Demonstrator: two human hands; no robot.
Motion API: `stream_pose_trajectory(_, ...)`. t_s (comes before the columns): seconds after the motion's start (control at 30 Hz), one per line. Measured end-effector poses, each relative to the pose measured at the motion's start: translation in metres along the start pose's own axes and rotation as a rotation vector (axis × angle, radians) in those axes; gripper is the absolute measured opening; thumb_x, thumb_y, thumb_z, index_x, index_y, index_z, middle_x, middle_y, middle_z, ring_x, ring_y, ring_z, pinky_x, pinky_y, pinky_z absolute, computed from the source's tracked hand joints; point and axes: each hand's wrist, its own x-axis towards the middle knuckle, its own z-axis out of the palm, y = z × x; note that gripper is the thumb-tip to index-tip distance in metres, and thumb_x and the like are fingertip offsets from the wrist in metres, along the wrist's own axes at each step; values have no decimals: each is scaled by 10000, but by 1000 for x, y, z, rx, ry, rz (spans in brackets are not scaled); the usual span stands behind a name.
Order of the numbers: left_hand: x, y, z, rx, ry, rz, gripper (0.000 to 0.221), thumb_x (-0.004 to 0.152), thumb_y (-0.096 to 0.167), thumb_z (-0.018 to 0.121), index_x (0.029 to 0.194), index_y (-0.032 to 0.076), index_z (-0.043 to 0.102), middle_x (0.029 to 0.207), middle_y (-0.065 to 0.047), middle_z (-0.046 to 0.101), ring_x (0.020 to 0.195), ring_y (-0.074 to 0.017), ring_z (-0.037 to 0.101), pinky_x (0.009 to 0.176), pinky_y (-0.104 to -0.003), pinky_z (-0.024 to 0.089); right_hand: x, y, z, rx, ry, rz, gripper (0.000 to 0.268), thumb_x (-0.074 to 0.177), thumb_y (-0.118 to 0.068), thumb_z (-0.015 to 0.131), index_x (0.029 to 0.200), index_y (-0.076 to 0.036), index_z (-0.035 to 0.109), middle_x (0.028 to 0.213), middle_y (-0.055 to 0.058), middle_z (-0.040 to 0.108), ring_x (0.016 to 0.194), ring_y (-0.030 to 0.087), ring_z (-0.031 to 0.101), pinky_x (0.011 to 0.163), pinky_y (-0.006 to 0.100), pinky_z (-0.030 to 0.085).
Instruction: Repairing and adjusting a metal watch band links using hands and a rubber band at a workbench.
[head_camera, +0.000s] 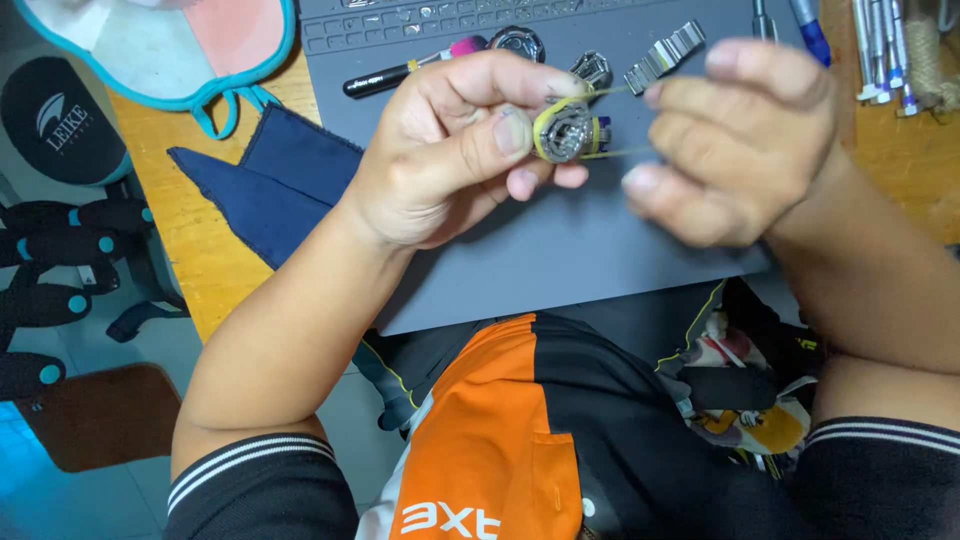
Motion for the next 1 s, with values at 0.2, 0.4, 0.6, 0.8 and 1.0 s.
stream_pose_trajectory(0.2,0,1,1,8,-18,-21,277,826,114,522,1047,-41,460,792,-130,510,597,-112,440,742,-323,494,45,5,3,293,-2,-245,64,691,2,457,741,-32,479,453,1,309,387,130,310,610,335,477)
stream_pose_trajectory(0.4,0,10,1,82,-31,36,266,835,153,527,1038,-11,474,686,-110,468,591,-132,451,749,-329,497,28,-16,0,559,88,309,215,656,-49,538,484,-30,411,480,81,401,404,207,321,402,355,380)
stream_pose_trajectory(0.6,-2,10,2,216,-17,-102,269,787,143,547,1001,-9,490,785,-93,527,629,-131,530,627,-197,456,26,-50,0,1140,549,1155,208,790,-158,425,912,-140,258,471,67,274,412,141,264,434,264,347)
stream_pose_trajectory(0.8,-1,11,7,320,-15,-83,288,814,177,513,1041,7,468,845,-141,555,673,-149,562,660,-205,459,-5,-56,-7,2020,1044,1287,753,743,-238,581,1339,-308,126,1127,256,456,737,385,502,721,378,410)
stream_pose_trajectory(1.0,5,-1,3,512,79,50,227,841,111,495,1045,15,470,923,-80,536,800,-151,552,778,-234,494,10,-52,2,1946,918,1314,940,638,-366,671,1266,-396,-29,1248,202,291,837,428,543,711,399,454)
